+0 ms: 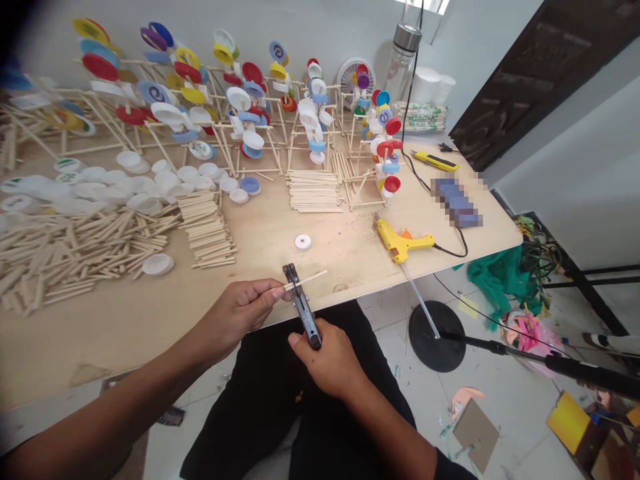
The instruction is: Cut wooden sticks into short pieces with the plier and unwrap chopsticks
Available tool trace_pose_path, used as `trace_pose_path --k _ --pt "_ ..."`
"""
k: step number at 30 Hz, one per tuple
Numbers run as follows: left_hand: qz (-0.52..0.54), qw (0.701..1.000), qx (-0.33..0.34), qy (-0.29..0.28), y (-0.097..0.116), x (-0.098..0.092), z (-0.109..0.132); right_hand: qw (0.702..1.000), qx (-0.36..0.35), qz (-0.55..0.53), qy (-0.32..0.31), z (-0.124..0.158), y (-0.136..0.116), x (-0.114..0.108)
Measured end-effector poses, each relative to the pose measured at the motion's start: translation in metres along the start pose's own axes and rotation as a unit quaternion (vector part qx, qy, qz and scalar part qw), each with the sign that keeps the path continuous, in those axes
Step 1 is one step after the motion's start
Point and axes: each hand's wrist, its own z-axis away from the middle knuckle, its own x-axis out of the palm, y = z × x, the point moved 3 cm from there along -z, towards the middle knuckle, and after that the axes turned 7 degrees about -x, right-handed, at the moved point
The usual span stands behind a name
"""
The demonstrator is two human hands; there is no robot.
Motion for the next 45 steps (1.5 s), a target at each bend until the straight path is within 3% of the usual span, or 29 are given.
trace_pose_path --k 13,18,27,45 --pt "-0.095 0.995 0.032 0.008 0.001 -0.004 -0.005 1.000 0.012 -0.005 -0.004 -0.002 0.000 0.000" --pt "-0.075 0.996 0.041 -0.026 0.005 -0.006 -0.005 1.000 0.008 -0.027 -0.010 -0.001 0.004 0.002" --pt "-0.042 0.998 0.018 -0.032 0.008 -0.007 -0.004 0.999 0.000 -0.037 -0.018 -0.002 0.004 0.002" --pt "-0.091 0.994 0.040 -0.044 0.005 -0.012 -0.006 1.000 -0.005 -0.022 -0.001 -0.001 0.002 0.006"
